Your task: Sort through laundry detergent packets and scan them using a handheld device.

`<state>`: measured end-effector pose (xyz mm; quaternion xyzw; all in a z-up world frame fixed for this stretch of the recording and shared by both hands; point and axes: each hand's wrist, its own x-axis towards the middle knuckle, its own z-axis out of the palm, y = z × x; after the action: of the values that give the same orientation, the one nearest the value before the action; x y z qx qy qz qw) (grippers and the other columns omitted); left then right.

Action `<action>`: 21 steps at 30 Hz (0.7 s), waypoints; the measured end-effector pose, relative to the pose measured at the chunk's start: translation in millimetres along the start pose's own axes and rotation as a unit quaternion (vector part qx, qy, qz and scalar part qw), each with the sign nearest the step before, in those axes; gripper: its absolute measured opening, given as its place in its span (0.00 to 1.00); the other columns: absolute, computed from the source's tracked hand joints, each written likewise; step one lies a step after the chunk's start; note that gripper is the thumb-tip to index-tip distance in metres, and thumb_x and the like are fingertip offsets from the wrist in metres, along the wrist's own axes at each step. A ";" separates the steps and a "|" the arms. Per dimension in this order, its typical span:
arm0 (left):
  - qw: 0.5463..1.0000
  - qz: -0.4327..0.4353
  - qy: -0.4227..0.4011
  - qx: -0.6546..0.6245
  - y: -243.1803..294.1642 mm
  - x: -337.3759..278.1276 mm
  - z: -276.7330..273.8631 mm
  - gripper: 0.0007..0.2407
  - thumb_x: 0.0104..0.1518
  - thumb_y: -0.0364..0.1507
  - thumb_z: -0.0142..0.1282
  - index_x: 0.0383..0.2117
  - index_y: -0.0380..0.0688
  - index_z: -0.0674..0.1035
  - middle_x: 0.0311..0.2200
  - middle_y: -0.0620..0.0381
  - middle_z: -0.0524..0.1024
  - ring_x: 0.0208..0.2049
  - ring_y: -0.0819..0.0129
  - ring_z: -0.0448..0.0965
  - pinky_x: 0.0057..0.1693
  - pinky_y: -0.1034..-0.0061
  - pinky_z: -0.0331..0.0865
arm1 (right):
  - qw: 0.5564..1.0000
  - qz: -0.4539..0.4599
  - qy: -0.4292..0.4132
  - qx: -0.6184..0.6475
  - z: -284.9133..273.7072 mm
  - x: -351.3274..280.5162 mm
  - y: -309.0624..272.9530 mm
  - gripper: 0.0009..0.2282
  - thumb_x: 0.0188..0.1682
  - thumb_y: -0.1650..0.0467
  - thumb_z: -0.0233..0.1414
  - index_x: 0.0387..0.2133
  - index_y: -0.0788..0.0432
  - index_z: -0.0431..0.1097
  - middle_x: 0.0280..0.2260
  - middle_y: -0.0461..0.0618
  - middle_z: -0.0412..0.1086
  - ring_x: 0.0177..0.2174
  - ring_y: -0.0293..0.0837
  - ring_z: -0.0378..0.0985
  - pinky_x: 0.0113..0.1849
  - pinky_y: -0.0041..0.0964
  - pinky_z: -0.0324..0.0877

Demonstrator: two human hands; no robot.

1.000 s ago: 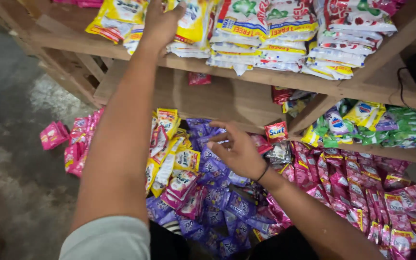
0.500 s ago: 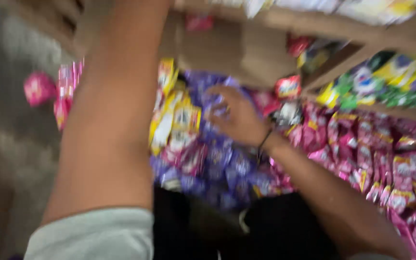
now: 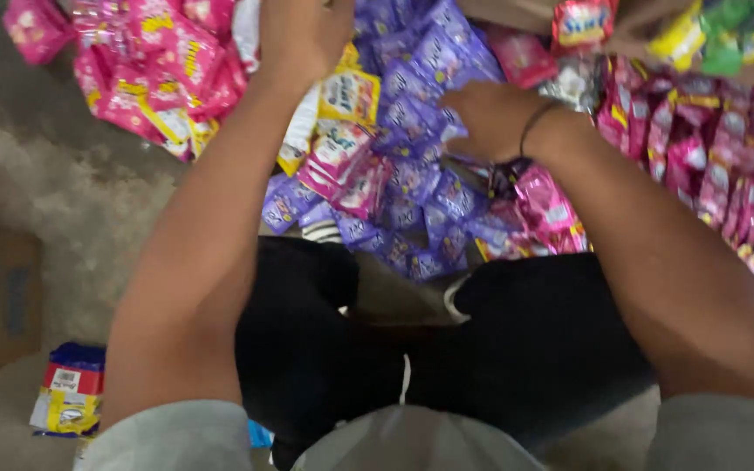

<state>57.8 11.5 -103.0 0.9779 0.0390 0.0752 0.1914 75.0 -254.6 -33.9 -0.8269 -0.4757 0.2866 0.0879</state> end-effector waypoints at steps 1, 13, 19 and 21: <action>1.000 0.009 -0.004 -0.003 -36.8 -21.7 -16.4 0.14 0.60 0.38 0.60 0.42 0.41 0.83 0.36 0.41 0.81 0.39 0.44 0.83 0.47 0.54 0.75 | 1.000 0.019 -0.011 -0.020 -1.3 -0.8 2.4 0.29 0.46 0.59 0.57 0.59 0.60 0.64 0.51 0.67 0.68 0.51 0.64 0.70 0.52 0.55 0.67; 0.876 0.101 -0.440 0.168 11.9 -62.6 88.0 0.18 0.49 0.31 0.62 0.48 0.42 0.81 0.55 0.41 0.73 0.53 0.46 0.78 0.54 0.50 0.74 | 0.985 0.028 0.169 0.026 -41.8 -96.4 -19.3 0.26 0.50 0.62 0.57 0.59 0.63 0.65 0.51 0.65 0.69 0.50 0.64 0.72 0.50 0.55 0.68; 0.848 0.184 -0.470 0.164 41.1 -58.2 127.2 0.16 0.49 0.27 0.58 0.47 0.46 0.82 0.50 0.43 0.79 0.51 0.45 0.80 0.54 0.52 0.76 | 0.979 0.116 0.169 -0.003 -27.0 -130.0 26.8 0.26 0.50 0.61 0.58 0.58 0.64 0.67 0.53 0.67 0.69 0.50 0.65 0.72 0.51 0.55 0.67; 0.864 0.194 -0.440 0.148 50.4 -55.9 137.5 0.14 0.52 0.27 0.57 0.46 0.45 0.82 0.50 0.43 0.78 0.51 0.45 0.80 0.54 0.51 0.75 | 0.978 0.156 0.140 0.025 -27.0 -131.0 26.9 0.27 0.49 0.60 0.57 0.59 0.62 0.66 0.54 0.66 0.68 0.49 0.65 0.72 0.50 0.55 0.67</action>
<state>27.4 -91.7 -217.1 0.9138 -0.2295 -0.3342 0.0235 59.7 -375.2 28.2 -0.9203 -0.3168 0.1902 0.1287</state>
